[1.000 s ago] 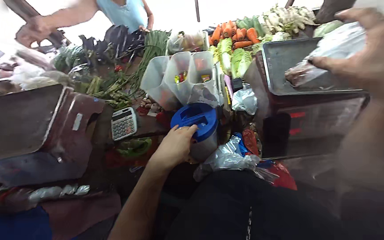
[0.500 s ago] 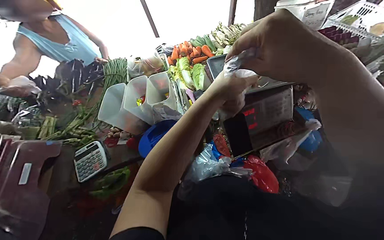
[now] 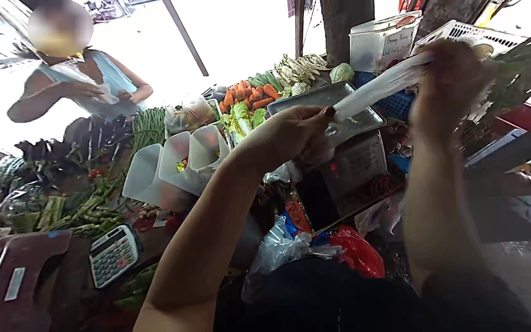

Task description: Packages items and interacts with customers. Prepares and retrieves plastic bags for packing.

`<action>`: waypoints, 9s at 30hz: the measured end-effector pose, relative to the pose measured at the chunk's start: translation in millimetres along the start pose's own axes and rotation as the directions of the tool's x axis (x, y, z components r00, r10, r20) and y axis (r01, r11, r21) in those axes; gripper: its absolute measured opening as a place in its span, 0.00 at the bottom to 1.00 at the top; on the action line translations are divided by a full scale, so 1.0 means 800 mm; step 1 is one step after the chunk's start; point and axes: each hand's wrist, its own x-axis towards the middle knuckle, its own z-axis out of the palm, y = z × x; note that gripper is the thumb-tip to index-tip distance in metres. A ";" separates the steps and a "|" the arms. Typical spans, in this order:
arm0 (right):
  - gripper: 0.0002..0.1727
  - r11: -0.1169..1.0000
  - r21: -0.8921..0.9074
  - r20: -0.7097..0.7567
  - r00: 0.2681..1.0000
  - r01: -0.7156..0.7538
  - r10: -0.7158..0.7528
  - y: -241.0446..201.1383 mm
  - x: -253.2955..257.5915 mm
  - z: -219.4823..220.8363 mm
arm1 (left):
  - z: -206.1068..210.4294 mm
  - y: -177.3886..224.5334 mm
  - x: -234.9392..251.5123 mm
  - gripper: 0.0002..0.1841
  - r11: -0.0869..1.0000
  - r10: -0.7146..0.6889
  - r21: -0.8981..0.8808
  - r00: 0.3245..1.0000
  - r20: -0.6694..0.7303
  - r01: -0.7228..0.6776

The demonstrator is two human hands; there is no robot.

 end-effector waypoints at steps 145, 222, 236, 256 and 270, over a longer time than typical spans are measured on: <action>0.19 0.922 -0.368 0.517 0.798 -0.120 0.310 -0.049 -0.372 -0.019 | 0.017 -0.238 -0.198 0.17 0.832 0.360 0.551 0.826 -0.433 -0.074; 0.31 0.696 -0.687 0.141 0.977 0.211 -0.158 0.056 0.217 -0.324 | 0.259 0.195 0.412 0.10 0.465 0.866 0.672 0.455 -0.208 -0.577; 0.13 0.919 -0.389 0.109 0.994 0.067 -0.026 0.078 0.222 -0.333 | 0.265 0.178 0.423 0.19 0.450 0.870 0.669 0.460 -0.178 -0.592; 0.18 0.829 -0.251 -0.225 0.863 -0.499 0.452 0.164 -0.038 -0.424 | 0.334 -0.108 0.299 0.16 0.966 0.254 0.023 0.963 0.094 -0.257; 0.11 0.828 -0.072 0.321 0.773 -0.557 0.548 0.149 -0.112 -0.351 | 0.350 -0.136 0.290 0.19 0.988 -0.017 -0.152 0.999 0.028 0.021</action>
